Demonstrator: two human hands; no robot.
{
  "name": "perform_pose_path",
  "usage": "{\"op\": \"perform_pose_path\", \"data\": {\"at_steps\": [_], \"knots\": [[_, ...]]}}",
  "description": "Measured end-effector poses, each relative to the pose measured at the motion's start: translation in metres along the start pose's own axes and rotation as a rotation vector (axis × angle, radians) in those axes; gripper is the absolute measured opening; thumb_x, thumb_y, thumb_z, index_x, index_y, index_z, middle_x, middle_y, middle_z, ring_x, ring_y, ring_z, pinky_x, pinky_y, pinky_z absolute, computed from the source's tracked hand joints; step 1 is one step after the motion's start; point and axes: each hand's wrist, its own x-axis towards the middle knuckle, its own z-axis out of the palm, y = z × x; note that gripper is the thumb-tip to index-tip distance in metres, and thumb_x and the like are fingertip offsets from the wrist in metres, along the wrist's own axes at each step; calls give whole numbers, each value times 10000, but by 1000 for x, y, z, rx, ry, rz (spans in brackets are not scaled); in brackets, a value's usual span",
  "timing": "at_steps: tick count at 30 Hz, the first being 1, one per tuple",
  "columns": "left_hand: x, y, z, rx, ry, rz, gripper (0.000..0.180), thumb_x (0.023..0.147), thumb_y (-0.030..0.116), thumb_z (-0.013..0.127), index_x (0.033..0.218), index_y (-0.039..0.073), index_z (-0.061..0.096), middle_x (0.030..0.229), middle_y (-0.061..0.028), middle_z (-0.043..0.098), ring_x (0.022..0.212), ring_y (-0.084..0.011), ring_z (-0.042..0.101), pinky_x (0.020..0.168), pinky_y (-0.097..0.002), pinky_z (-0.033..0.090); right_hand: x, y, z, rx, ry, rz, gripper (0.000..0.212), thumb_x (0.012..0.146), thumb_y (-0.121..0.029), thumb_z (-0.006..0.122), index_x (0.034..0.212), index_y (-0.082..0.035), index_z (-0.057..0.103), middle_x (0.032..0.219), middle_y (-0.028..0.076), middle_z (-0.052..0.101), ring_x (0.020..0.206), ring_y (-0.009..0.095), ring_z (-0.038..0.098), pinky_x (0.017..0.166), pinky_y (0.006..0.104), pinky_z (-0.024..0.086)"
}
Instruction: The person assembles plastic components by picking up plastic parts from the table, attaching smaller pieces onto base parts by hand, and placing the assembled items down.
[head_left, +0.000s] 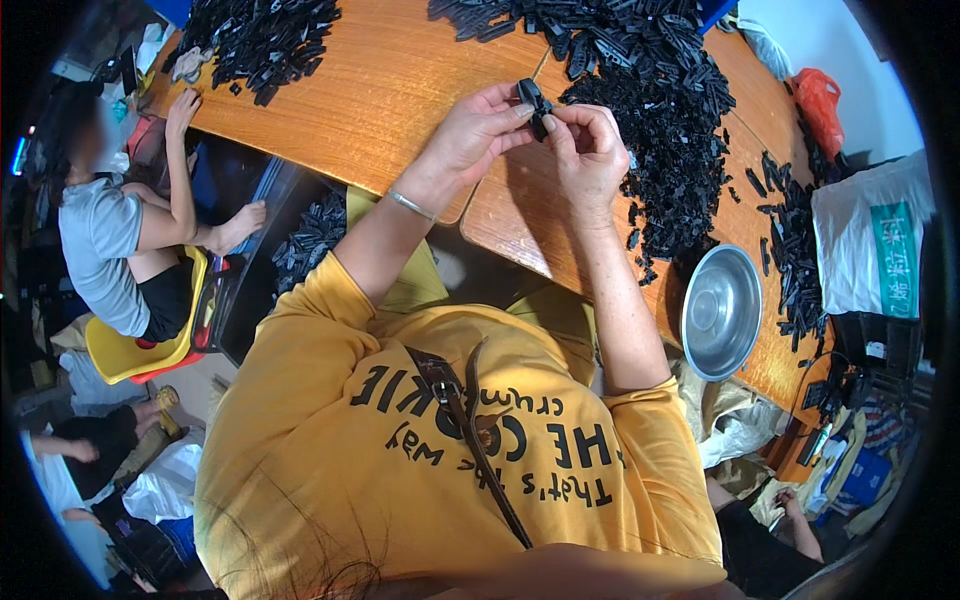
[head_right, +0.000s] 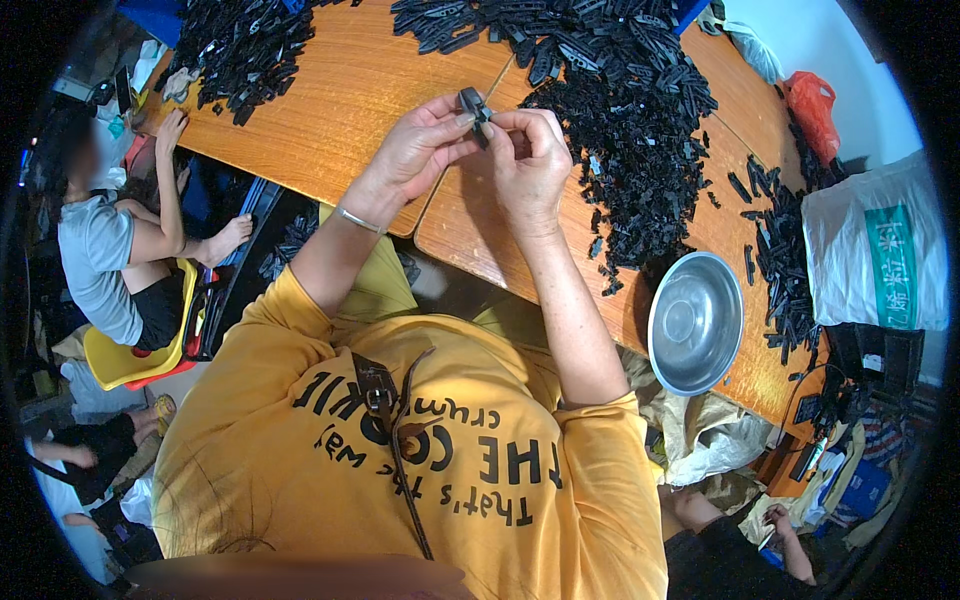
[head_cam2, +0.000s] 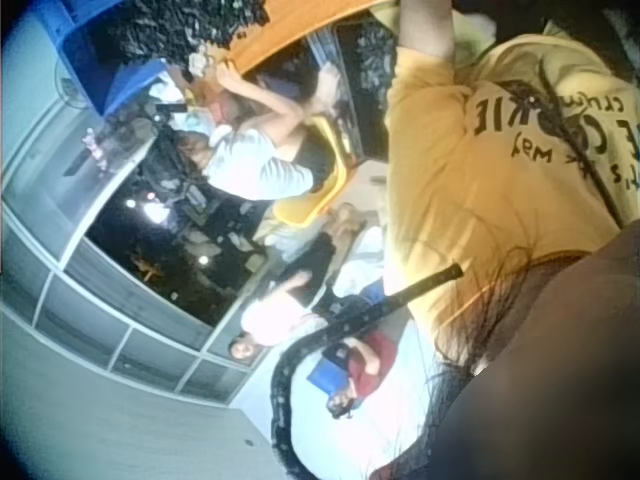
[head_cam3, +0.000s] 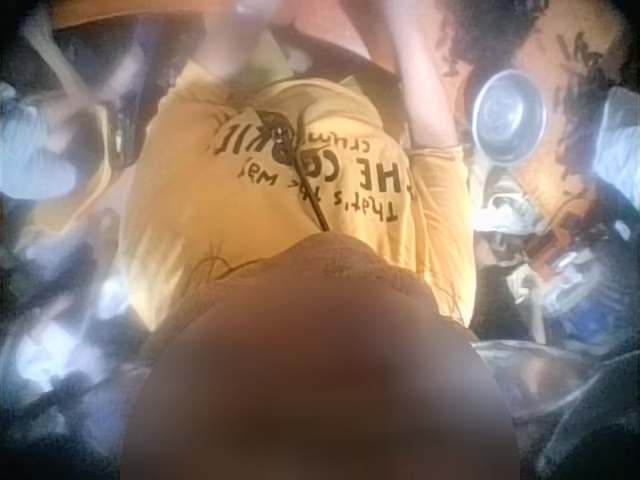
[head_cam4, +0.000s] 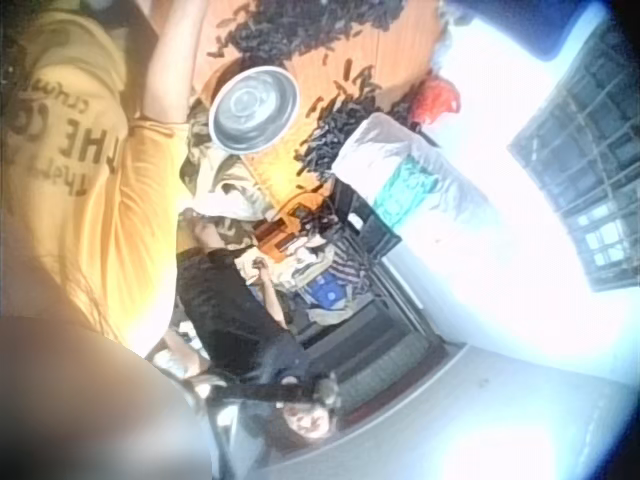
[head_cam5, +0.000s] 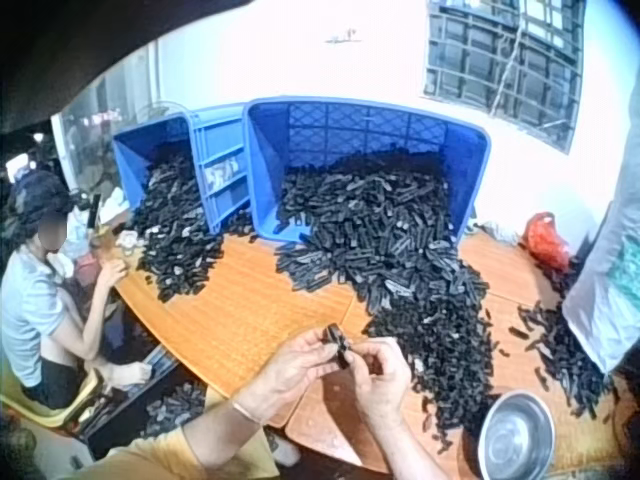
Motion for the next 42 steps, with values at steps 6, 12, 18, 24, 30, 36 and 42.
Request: {"op": "perform_pose_path", "data": {"at_steps": [6, 12, 18, 24, 30, 36, 42], "knots": [[1, -5, -5, 12, 7, 42, 325, 1020, 56, 668, 1338, 30, 605, 1240, -81, 690, 1136, -181, 687, 968, -328, 592, 2, 1, 4, -7, -23, 27, 120, 862, 40, 806, 918, 13, 704, 908, 69, 661, 700, 104, 666, 616, 243, 547], [-11, -7, 1, 62, 48, 34, 323, 1023, 71, 670, 1330, 19, 583, 1197, -73, 696, 1102, -157, 684, 943, -300, 576, -8, 10, 1, -44, -73, 60, 133, 847, 18, 824, 903, 10, 704, 883, 87, 671, 711, 155, 687, 642, 283, 566], [-27, -4, 8, 434, 42, 207, 297, 1000, 37, 698, 1280, -17, 618, 1177, -74, 706, 1084, -129, 688, 933, -269, 579, -27, 14, 10, -128, -169, 205, 313, 756, -67, 909, 935, -32, 655, 909, 113, 667, 745, 223, 684, 687, 363, 553], [-45, 9, -13, 455, 128, 136, 287, 1004, 32, 691, 1275, -43, 636, 1100, -90, 730, 952, -143, 722, 839, -265, 607, -40, 11, 34, 15, -287, 301, 362, 776, -213, 937, 858, -49, 624, 738, 69, 657, 662, 183, 629, 629, 355, 529], [-97, 47, -34, 477, 261, -1, 301, 984, 62, 728, 1264, -26, 660, 1064, -59, 738, 967, -109, 694, 835, -242, 560, -39, -2, 46, -28, -577, 310, 384, 781, -389, 924, 793, -76, 703, 731, 76, 700, 662, 213, 670, 633, 380, 541], [-183, 120, -125, 1283, 254, -199, 218, 954, 84, 757, 1150, -3, 719, 1041, -22, 731, 979, -98, 650, 890, -280, 535, 25, 42, -23, -612, -334, 23, 212, 852, -266, 816, 916, -70, 765, 939, 169, 702, 819, 363, 723, 737, 479, 583], [-102, 102, -105, 1345, 214, 7, 214, 981, 117, 741, 1152, -8, 710, 1044, -35, 743, 944, -109, 678, 849, -297, 564, 43, 74, -29, -940, -495, 48, 157, 852, -171, 789, 993, -101, 773, 1062, 136, 669, 873, 372, 717, 756, 468, 585]]}}
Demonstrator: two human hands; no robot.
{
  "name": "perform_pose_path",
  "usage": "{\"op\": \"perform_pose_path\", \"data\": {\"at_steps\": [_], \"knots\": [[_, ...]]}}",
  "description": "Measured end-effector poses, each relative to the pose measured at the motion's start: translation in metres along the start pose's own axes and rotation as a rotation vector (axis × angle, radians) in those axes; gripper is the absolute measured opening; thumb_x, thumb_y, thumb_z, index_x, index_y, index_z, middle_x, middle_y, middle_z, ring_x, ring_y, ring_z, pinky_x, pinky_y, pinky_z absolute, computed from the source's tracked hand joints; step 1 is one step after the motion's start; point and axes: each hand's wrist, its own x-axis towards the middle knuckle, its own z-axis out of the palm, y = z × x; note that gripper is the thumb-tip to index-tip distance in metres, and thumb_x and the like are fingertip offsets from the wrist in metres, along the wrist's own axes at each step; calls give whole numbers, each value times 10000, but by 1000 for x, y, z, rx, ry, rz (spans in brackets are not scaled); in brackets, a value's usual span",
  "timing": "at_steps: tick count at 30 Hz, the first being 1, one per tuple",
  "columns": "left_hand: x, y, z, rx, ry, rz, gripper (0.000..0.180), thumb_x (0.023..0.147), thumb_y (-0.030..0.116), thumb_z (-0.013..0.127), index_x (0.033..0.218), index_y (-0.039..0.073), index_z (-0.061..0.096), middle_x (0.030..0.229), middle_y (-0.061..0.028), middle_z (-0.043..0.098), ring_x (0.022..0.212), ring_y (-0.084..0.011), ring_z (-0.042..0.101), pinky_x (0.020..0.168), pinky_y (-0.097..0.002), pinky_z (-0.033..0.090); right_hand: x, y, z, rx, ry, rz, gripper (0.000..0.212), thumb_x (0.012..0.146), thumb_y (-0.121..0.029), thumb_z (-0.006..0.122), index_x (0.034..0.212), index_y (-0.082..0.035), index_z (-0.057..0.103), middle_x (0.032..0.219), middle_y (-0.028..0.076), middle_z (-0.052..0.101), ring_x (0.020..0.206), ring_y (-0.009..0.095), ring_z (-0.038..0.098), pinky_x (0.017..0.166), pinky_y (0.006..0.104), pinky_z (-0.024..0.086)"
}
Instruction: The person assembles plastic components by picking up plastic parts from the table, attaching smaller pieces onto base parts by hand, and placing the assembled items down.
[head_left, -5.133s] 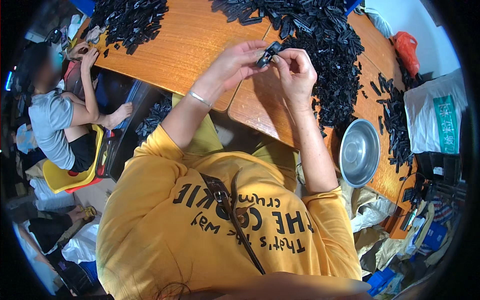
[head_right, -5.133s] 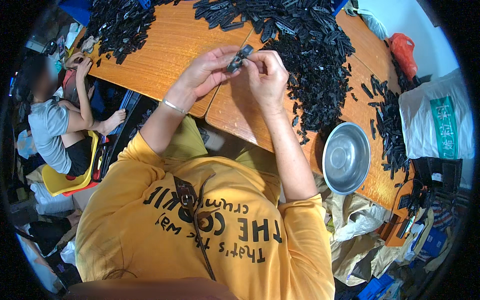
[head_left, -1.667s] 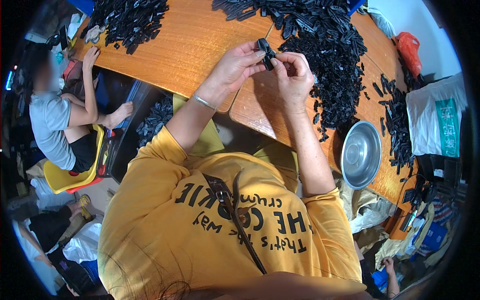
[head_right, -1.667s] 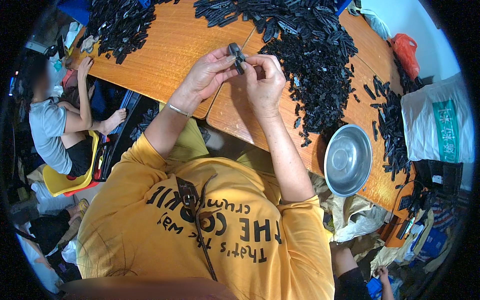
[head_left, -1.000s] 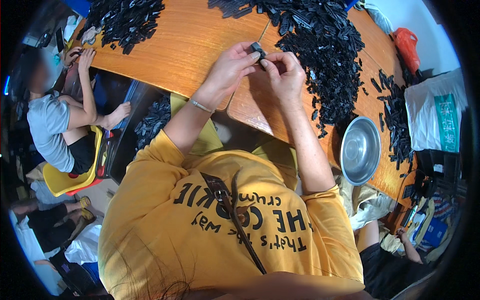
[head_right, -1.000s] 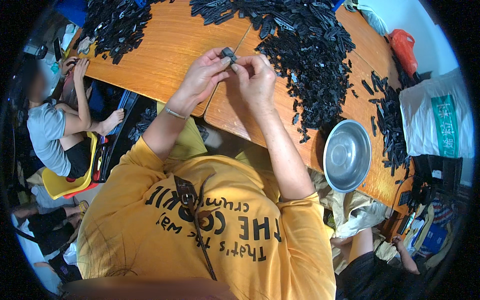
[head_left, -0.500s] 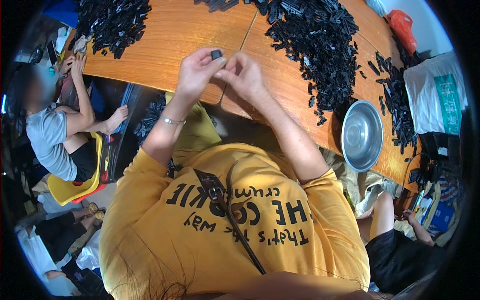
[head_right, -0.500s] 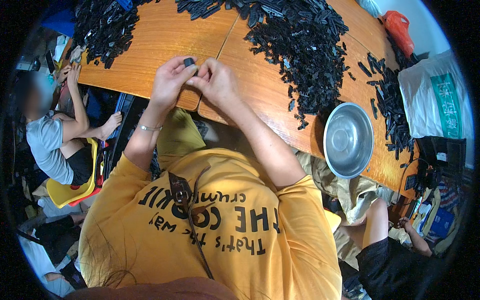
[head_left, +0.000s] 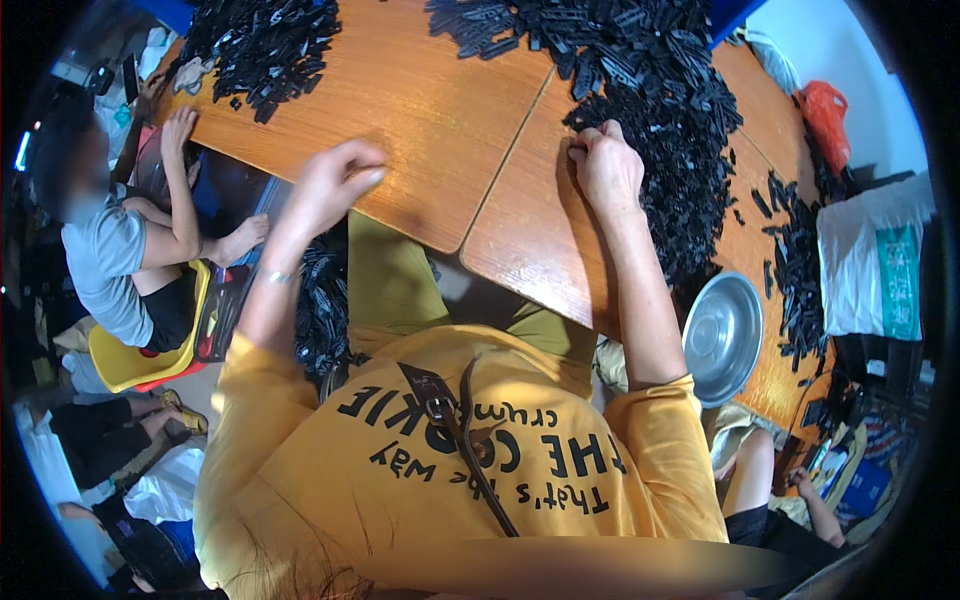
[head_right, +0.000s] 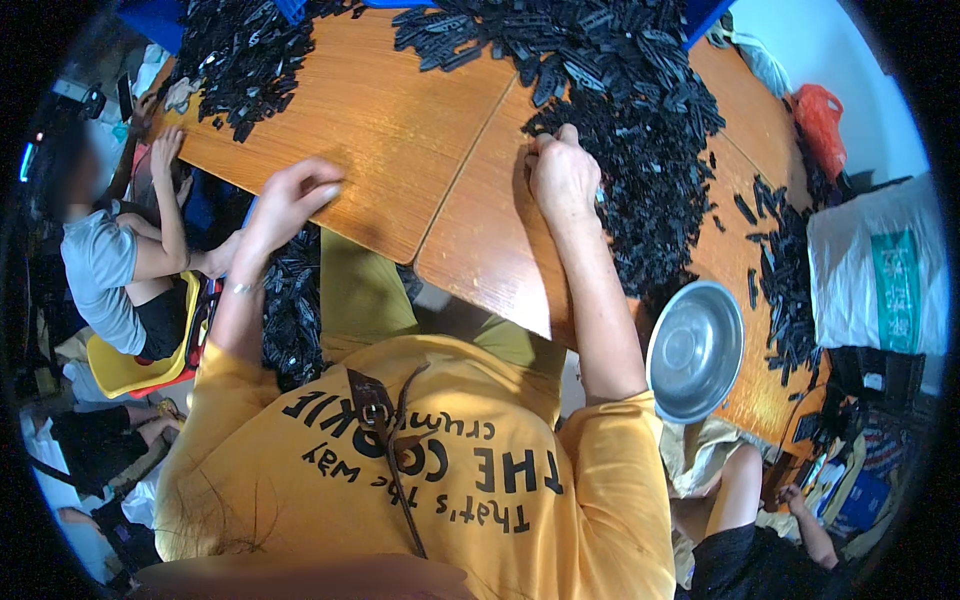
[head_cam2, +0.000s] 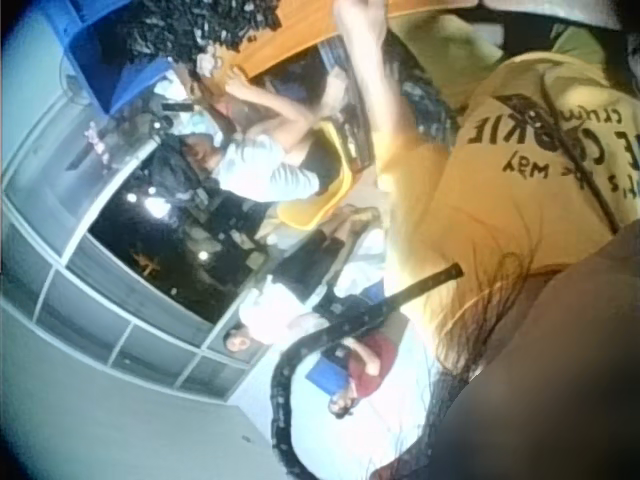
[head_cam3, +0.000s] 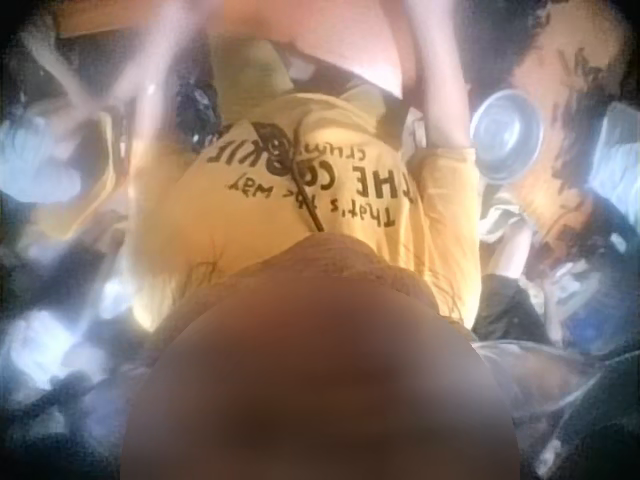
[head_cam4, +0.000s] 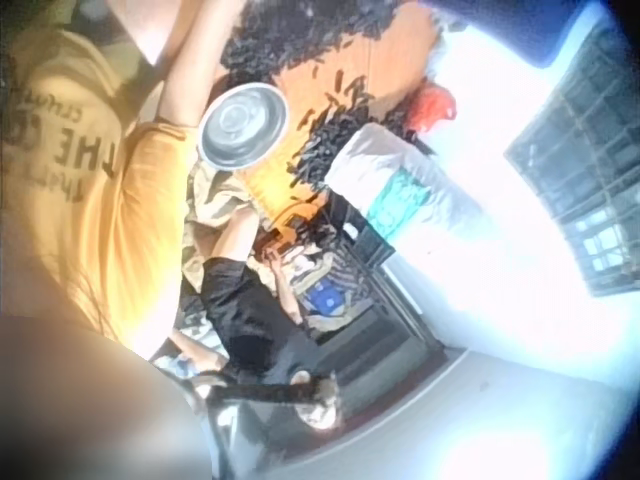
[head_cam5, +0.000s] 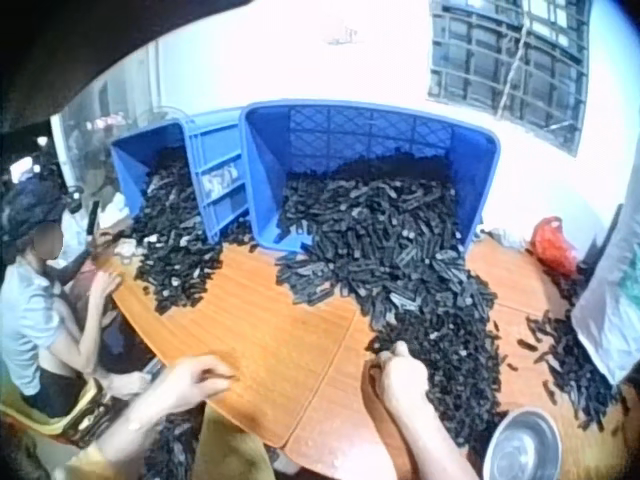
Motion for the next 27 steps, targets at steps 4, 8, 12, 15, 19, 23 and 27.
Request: {"op": "perform_pose_path", "data": {"at_steps": [4, 8, 12, 15, 19, 23, 27], "knots": [[106, 40, 45, 308, 111, 182, 240, 959, 216, 724, 1146, 66, 729, 1031, -138, 761, 929, -292, 744, 837, -382, 583, 1, -6, 4, -13, -31, -37, 115, 860, -148, 771, 956, -88, 751, 1047, 141, 663, 856, 380, 714, 723, 480, 582], [197, 41, 82, 453, 368, 335, 246, 952, 242, 719, 1133, 77, 739, 1085, -149, 737, 960, -382, 720, 827, -463, 581, -2, -14, 12, 73, 43, -95, 101, 883, -134, 748, 952, -82, 697, 1012, 142, 650, 824, 392, 702, 697, 479, 581], [245, 45, 97, 622, 382, 294, 256, 951, 252, 722, 1111, 53, 741, 1086, -179, 706, 961, -395, 716, 832, -488, 585, -10, -27, 6, 186, -23, -167, 142, 889, -163, 762, 998, -101, 693, 1022, 119, 650, 855, 377, 705, 714, 479, 584], [257, 48, 110, 736, 338, 289, 245, 944, 241, 729, 1096, 48, 739, 1079, -211, 694, 977, -403, 718, 850, -499, 584, -16, -25, -5, 285, 7, -260, 142, 856, -127, 771, 981, -110, 706, 1037, 152, 655, 810, 381, 717, 693, 477, 591], [257, 35, 115, 729, 473, 379, 227, 914, 236, 759, 1016, 39, 709, 1093, -215, 687, 952, -395, 714, 834, -491, 590, -15, -4, -2, 262, -41, -187, 198, 843, -160, 799, 1017, -98, 727, 1040, 160, 676, 856, 387, 721, 746, 476, 592], [227, 31, 121, 588, 437, 486, 217, 884, 201, 787, 1011, 62, 680, 1011, -140, 704, 957, -351, 709, 789, -477, 581, -21, 1, 5, 333, 87, -165, 304, 796, -230, 880, 983, -55, 718, 942, 174, 700, 838, 387, 717, 734, 468, 582], [185, 38, 129, 451, 425, 495, 204, 863, 183, 807, 968, 74, 669, 964, -109, 691, 930, -337, 704, 736, -474, 564, -31, -4, -1, 378, 57, -5, 350, 770, -270, 910, 954, -45, 714, 875, 164, 701, 807, 380, 708, 707, 461, 571]]}}
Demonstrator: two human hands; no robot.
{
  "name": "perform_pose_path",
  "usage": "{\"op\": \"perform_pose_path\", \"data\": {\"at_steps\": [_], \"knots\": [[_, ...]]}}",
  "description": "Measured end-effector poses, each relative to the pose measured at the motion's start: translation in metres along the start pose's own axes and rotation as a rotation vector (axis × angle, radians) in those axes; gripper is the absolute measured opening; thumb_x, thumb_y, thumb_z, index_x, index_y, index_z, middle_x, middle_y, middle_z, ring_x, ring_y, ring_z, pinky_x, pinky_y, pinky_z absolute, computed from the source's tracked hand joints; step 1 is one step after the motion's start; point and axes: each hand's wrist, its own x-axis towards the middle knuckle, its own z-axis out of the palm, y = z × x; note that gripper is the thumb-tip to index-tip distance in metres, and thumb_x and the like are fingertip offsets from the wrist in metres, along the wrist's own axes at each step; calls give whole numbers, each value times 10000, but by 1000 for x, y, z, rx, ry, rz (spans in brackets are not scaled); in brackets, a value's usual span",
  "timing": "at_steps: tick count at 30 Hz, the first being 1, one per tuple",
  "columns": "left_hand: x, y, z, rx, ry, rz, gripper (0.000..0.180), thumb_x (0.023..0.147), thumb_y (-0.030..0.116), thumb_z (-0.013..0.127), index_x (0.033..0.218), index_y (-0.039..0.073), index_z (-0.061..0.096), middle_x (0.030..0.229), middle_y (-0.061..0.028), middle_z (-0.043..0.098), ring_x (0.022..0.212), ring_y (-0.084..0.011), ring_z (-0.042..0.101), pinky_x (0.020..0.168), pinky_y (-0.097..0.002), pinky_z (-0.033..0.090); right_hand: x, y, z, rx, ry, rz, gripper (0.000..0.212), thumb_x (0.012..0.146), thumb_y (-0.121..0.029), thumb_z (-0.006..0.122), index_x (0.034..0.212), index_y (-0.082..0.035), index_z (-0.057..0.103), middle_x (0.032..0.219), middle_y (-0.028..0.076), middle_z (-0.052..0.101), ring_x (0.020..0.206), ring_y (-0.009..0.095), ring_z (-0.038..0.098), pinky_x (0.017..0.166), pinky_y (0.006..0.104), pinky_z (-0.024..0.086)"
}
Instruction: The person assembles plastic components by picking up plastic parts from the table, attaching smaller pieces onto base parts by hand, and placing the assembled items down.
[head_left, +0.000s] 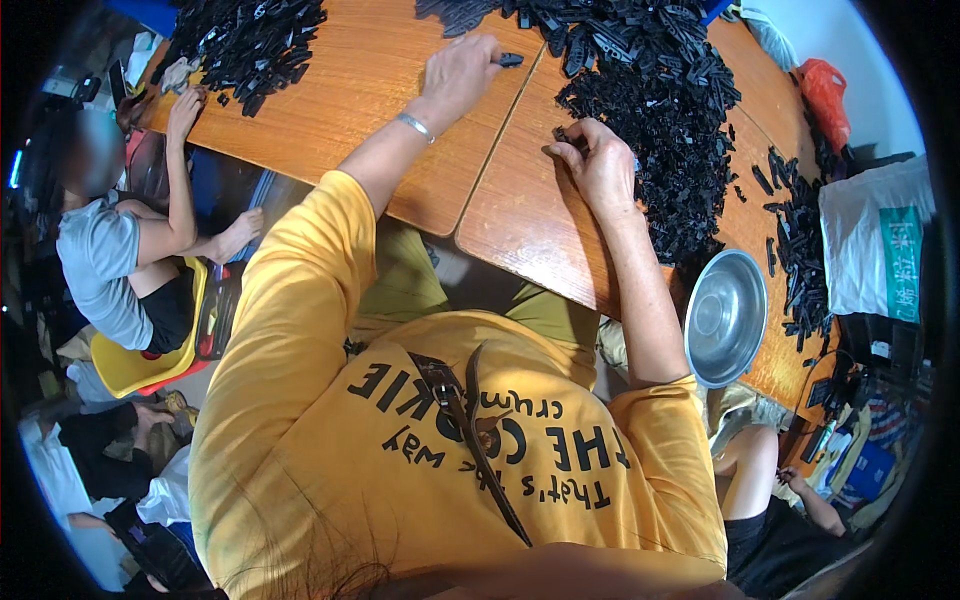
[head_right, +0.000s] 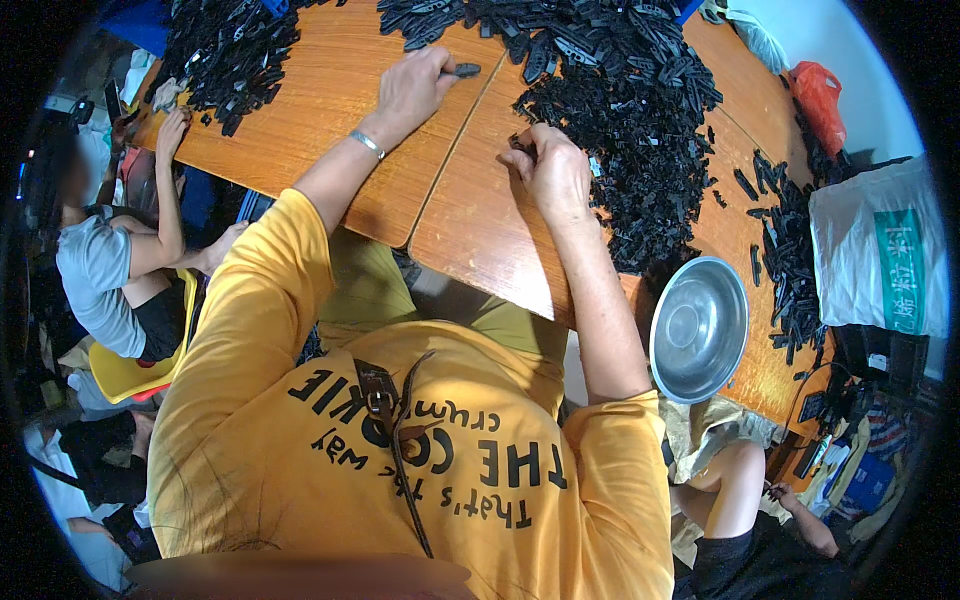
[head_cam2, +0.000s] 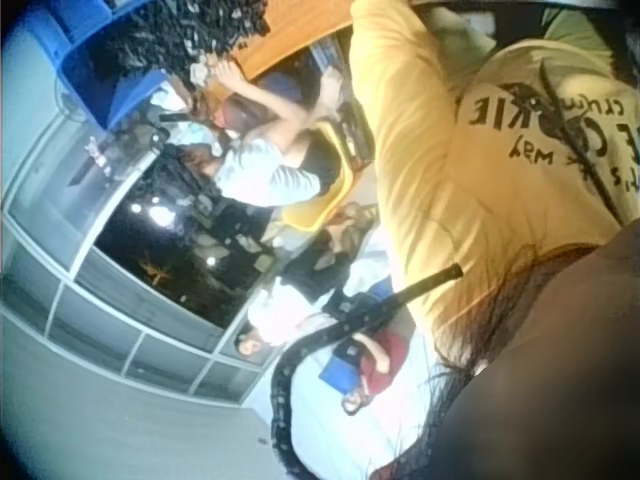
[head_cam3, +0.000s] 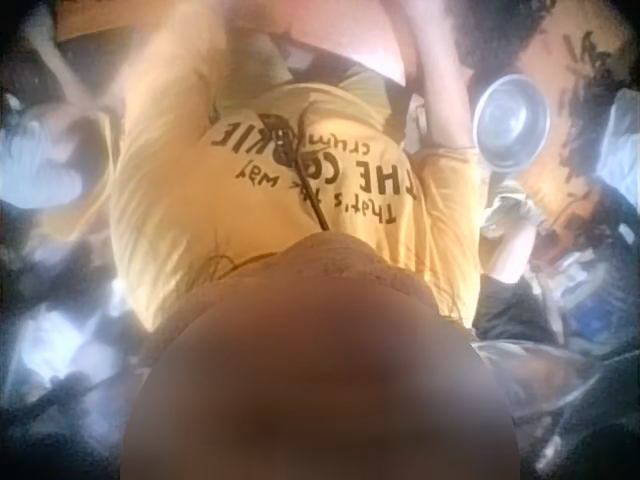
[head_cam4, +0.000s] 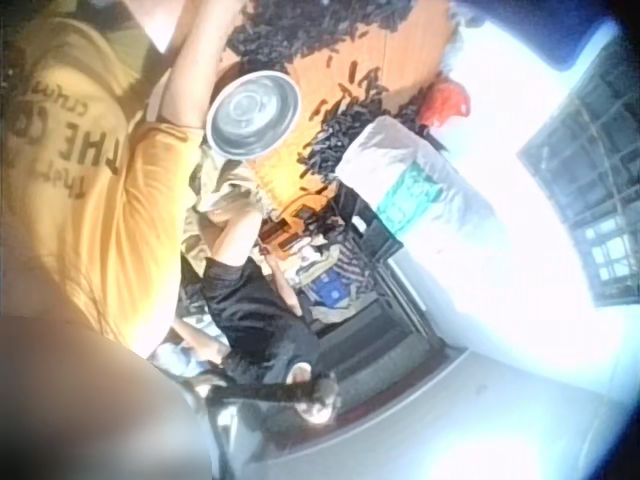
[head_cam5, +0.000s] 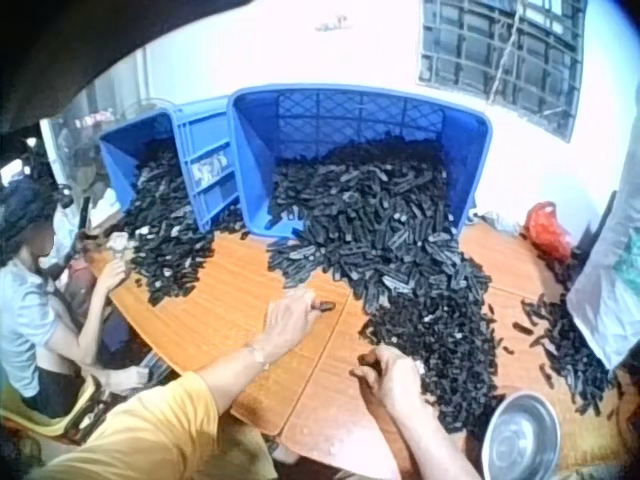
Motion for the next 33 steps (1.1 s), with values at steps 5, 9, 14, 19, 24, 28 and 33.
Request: {"op": "perform_pose_path", "data": {"at_steps": [5, 9, 14, 19, 24, 28, 33], "knots": [[-26, 16, -17, -174, 24, 145, 234, 818, 149, 849, 918, 67, 654, 942, -86, 646, 925, -314, 658, 749, -436, 535, -6, 3, 0, -75, 125, -77, 315, 812, -311, 882, 882, -53, 715, 856, 147, 696, 767, 359, 695, 669, 449, 559], [-40, 25, -25, -185, -43, 205, 251, 805, 130, 856, 923, 53, 648, 965, -92, 641, 968, -308, 641, 793, -425, 531, -5, 4, 2, -90, 159, -72, 295, 858, -306, 858, 854, -53, 706, 838, 133, 701, 752, 325, 693, 674, 413, 548], [-44, 33, -29, -265, -42, -15, 247, 824, 143, 854, 949, 43, 665, 992, -109, 653, 1009, -322, 646, 847, -417, 539, -7, 3, 4, -83, 199, 24, 285, 873, -340, 838, 880, -77, 729, 799, 142, 708, 729, 350, 701, 658, 447, 557], [-44, 34, -23, -199, -74, -54, 225, 847, 155, 836, 981, 52, 688, 1010, -99, 673, 1014, -313, 652, 856, -419, 542, 1, 11, 7, 279, 162, 259, 225, 942, -242, 802, 904, -35, 723, 744, 93, 714, 582, 206, 669, 555, 364, 531], [-48, 40, -24, -260, -87, -119, 211, 841, 131, 827, 979, 55, 685, 989, -97, 683, 975, -311, 659, 819, -421, 544, 1, 8, 2, 846, 62, 473, 99, 994, -105, 737, 970, -16, 704, 762, 36, 714, 551, 78, 623, 482, 224, 507], [-57, 55, -30, -277, -132, -160, 233, 822, 133, 835, 967, 52, 672, 962, -105, 683, 928, -314, 664, 798, -424, 541, -1, 9, 0, 846, 44, 509, 70, 986, -77, 738, 979, -17, 703, 777, 29, 713, 568, 71, 627, 506, 211, 524], [-60, 66, -34, -261, -153, -93, 244, 822, 137, 833, 983, 42, 677, 956, -118, 682, 912, -325, 664, 807, -432, 541, -7, 4, -1, 816, 39, 447, 74, 994, -71, 728, 1029, -12, 700, 780, 24, 710, 561, 69, 611, 504, 218, 504]]}}
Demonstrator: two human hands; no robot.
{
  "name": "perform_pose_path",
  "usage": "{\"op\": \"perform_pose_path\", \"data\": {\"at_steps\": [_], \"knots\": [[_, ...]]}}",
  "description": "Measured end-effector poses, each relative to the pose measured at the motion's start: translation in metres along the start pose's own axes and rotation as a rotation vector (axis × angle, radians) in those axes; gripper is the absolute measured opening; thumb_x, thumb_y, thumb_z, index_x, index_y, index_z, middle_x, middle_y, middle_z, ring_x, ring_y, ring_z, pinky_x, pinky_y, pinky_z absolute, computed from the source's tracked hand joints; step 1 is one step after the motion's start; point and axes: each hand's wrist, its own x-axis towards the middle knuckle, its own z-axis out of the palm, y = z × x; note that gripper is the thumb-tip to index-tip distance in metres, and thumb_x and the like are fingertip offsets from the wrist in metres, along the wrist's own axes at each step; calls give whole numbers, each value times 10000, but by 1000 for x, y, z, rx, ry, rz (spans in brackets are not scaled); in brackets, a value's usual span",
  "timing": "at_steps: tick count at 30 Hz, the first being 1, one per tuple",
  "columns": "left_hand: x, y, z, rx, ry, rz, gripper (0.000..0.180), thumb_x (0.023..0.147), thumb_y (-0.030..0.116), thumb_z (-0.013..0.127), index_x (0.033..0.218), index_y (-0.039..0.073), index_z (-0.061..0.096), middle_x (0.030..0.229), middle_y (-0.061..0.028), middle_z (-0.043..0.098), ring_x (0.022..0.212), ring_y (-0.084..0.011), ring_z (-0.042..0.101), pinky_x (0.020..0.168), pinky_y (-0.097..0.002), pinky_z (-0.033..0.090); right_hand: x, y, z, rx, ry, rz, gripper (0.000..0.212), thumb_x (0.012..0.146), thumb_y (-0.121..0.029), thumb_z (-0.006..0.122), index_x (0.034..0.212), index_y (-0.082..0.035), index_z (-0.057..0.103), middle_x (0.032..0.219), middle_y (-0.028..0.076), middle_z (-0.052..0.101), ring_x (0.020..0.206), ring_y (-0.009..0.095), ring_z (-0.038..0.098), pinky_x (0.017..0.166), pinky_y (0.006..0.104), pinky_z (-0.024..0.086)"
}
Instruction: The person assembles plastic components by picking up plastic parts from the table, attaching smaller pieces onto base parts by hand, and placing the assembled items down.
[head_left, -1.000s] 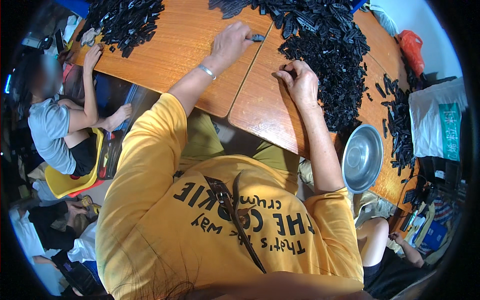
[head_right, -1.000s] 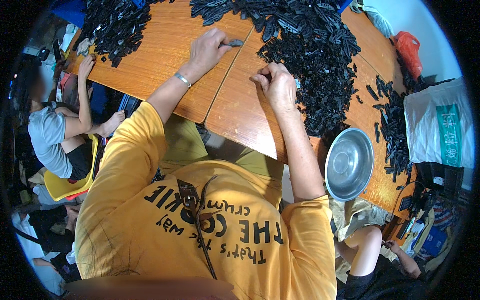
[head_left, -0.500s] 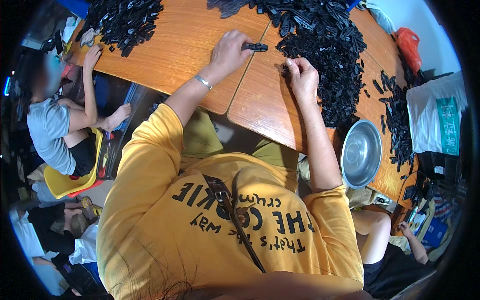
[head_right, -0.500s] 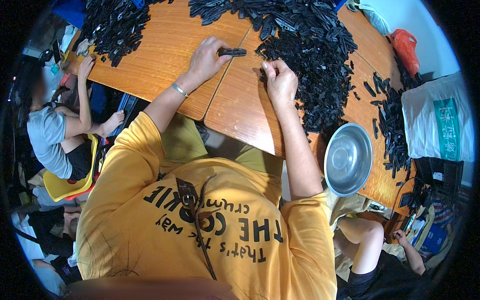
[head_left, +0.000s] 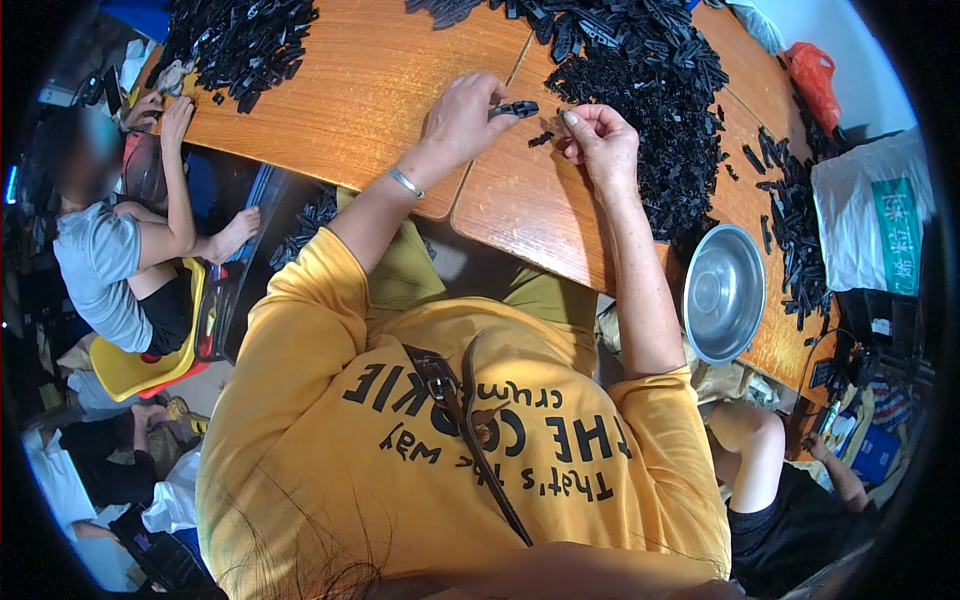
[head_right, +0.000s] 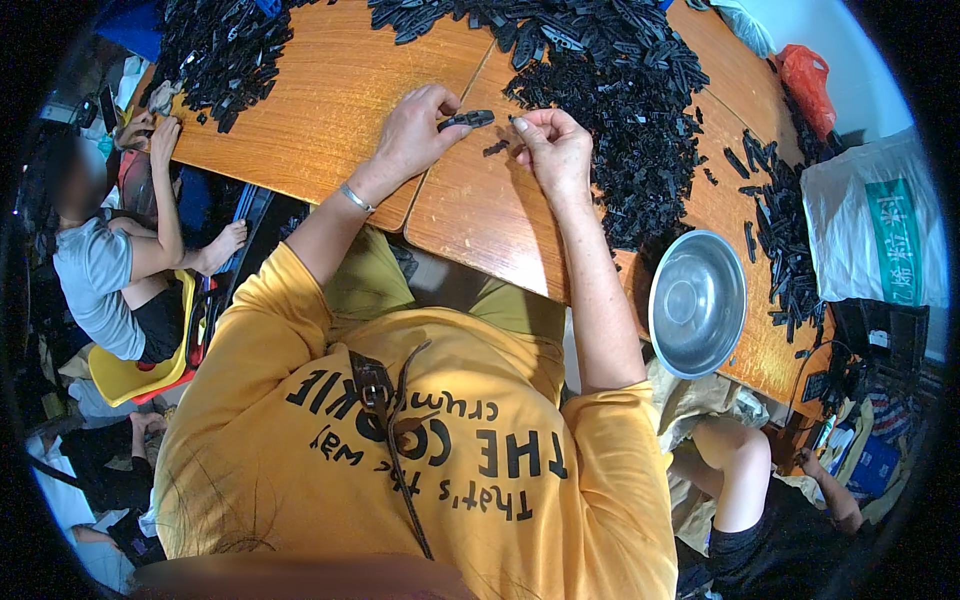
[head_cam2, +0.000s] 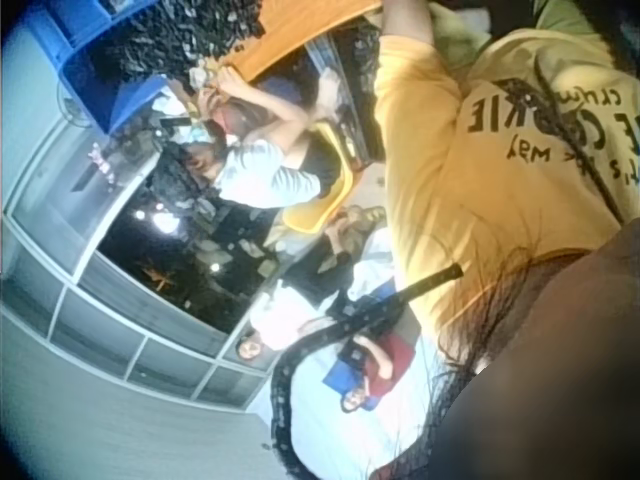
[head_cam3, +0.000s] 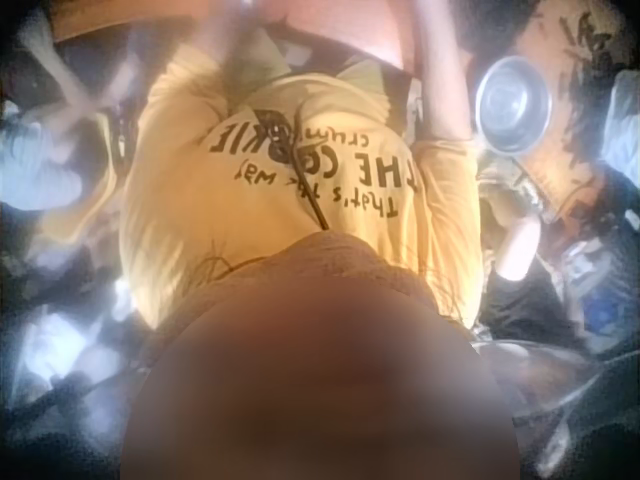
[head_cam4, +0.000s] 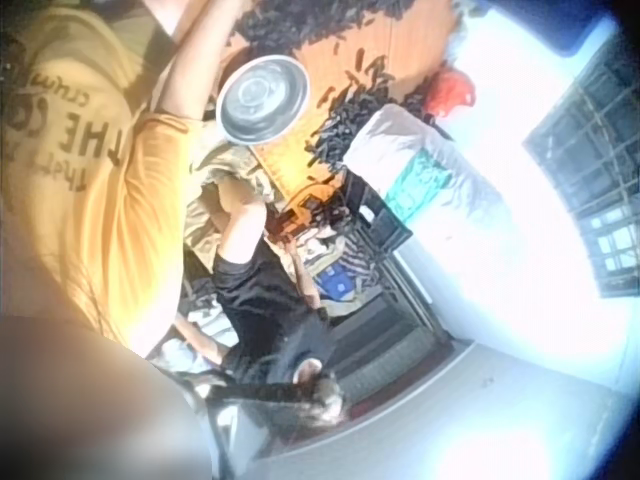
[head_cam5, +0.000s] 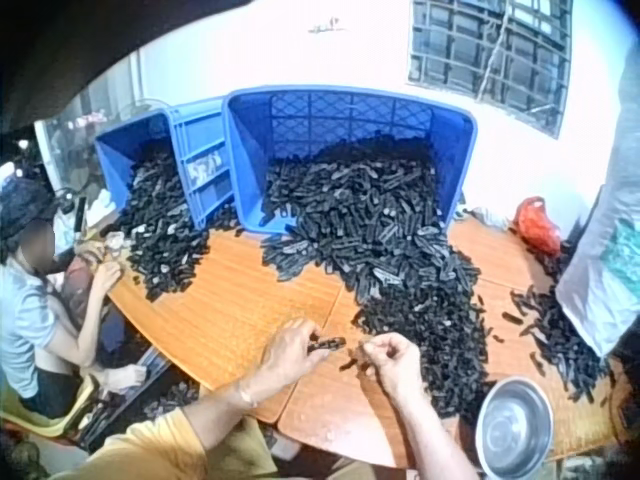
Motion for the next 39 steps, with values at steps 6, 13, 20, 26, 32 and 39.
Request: {"op": "perform_pose_path", "data": {"at_steps": [6, 13, 20, 26, 32, 39], "knots": [[0, 1, 2, 128, -56, 34, 260, 844, 157, 826, 1046, 49, 702, 987, -127, 699, 964, -330, 669, 840, -433, 542, -17, 0, 18, -147, 15, -163, 84, 998, -41, 710, 1070, -16, 676, 754, 44, 717, 565, 87, 654, 502, 249, 514], [-12, 23, 3, -208, 28, -83, 234, 882, 116, 810, 1045, 31, 666, 971, -86, 718, 853, -235, 716, 732, -344, 567, -28, -6, 29, -347, 116, -533, 63, 979, -39, 720, 1028, -19, 686, 796, 91, 733, 655, 144, 739, 587, 284, 567], [-25, 28, 1, -1228, -121, -431, 229, 988, 107, 740, 1163, 25, 616, 978, -69, 726, 876, -127, 721, 715, -256, 567, -37, -10, 31, -389, 139, -640, 87, 942, -35, 755, 1004, -22, 695, 825, 109, 729, 693, 175, 747, 613, 299, 572], [-30, 26, -6, -1563, -235, -567, 232, 1062, 150, 632, 1253, 20, 612, 1146, -87, 731, 960, -160, 729, 838, -266, 580, -37, -13, 31, -431, 134, -681, 111, 917, -36, 777, 987, -21, 693, 863, 130, 729, 728, 223, 747, 635, 323, 579], [-34, 22, -1, -1806, -320, -573, 343, 1033, 66, 631, 1372, 30, 588, 1269, -66, 679, 1167, -178, 651, 998, -339, 530, -38, -20, 31, -482, 146, -717, 102, 907, 26, 778, 938, 4, 683, 900, 73, 719, 765, 130, 742, 664, 256, 591], [-32, 15, 4, -1797, -286, -585, 444, 1002, 10, 657, 1430, 36, 545, 1303, -80, 667, 1175, -182, 664, 1040, -326, 542, -46, -27, 37, -312, 179, -658, 127, 881, 21, 801, 915, -7, 682, 900, 39, 677, 701, 70, 647, 604, 221, 522]]}}
